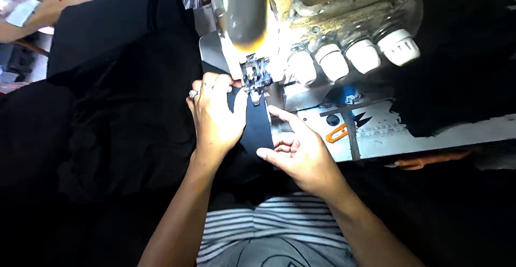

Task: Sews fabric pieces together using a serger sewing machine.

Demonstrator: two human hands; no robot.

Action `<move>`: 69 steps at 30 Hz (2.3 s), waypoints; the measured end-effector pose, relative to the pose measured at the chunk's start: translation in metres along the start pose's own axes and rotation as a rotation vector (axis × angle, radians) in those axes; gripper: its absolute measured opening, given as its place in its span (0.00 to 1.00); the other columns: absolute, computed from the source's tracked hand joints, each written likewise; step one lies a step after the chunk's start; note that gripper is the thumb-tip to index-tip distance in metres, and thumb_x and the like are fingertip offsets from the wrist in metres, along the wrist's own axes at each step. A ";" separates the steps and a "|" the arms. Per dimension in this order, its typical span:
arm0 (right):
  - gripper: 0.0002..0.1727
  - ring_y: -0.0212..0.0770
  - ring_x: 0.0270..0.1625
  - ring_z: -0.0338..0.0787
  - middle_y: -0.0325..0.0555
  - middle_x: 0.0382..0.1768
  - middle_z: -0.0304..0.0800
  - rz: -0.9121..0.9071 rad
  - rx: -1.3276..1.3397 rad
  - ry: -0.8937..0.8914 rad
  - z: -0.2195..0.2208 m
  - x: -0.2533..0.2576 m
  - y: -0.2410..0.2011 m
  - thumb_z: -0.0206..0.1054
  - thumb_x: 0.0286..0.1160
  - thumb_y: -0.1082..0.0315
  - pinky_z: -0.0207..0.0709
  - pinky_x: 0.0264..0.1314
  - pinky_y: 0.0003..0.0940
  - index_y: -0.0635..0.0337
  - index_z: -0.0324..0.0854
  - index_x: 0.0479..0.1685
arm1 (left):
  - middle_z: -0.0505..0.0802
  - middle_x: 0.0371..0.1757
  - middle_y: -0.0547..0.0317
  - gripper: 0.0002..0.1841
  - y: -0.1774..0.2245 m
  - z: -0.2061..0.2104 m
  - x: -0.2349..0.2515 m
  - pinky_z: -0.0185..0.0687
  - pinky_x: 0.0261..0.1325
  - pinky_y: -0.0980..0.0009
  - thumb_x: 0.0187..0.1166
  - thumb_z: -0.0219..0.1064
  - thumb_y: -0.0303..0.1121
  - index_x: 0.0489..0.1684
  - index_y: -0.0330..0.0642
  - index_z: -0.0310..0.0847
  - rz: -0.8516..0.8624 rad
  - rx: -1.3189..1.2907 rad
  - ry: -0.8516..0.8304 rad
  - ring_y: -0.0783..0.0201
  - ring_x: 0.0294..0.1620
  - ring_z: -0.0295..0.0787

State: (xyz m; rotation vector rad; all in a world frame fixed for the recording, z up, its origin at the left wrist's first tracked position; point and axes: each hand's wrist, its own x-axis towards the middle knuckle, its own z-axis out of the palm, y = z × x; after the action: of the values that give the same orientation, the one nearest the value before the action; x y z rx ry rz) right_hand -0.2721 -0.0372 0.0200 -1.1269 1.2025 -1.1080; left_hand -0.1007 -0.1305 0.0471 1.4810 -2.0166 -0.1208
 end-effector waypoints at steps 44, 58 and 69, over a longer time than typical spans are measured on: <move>0.29 0.41 0.28 0.96 0.43 0.31 0.93 0.203 0.229 0.056 0.010 -0.097 0.021 0.80 0.61 0.80 0.95 0.31 0.33 0.58 0.73 0.63 | 0.95 0.62 0.69 0.12 0.023 -0.013 -0.187 0.49 0.89 0.53 0.85 0.59 0.28 0.43 0.55 0.90 0.099 -0.325 0.004 0.66 0.79 0.79; 0.11 0.30 0.32 0.93 0.36 0.34 0.94 -0.224 -0.067 0.172 0.002 -0.003 -0.005 0.76 0.69 0.74 0.92 0.34 0.22 0.60 0.91 0.50 | 0.98 0.56 0.60 0.14 0.004 -0.005 -0.084 0.53 0.89 0.41 0.80 0.64 0.24 0.43 0.51 0.97 0.176 -0.240 0.100 0.60 0.72 0.88; 0.10 0.30 0.32 0.95 0.36 0.33 0.95 -0.373 -0.173 0.213 0.005 0.003 0.009 0.74 0.74 0.72 0.94 0.34 0.26 0.62 0.91 0.52 | 0.86 0.78 0.60 0.23 -0.007 -0.014 -0.027 0.60 0.91 0.59 0.84 0.50 0.22 0.71 0.42 0.87 0.105 -0.153 -0.042 0.56 0.89 0.68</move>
State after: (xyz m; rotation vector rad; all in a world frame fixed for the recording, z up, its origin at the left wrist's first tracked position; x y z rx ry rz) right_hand -0.2669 -0.0394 0.0113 -1.4341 1.3043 -1.4562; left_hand -0.0829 -0.1048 0.0441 1.2856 -2.0646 -0.2588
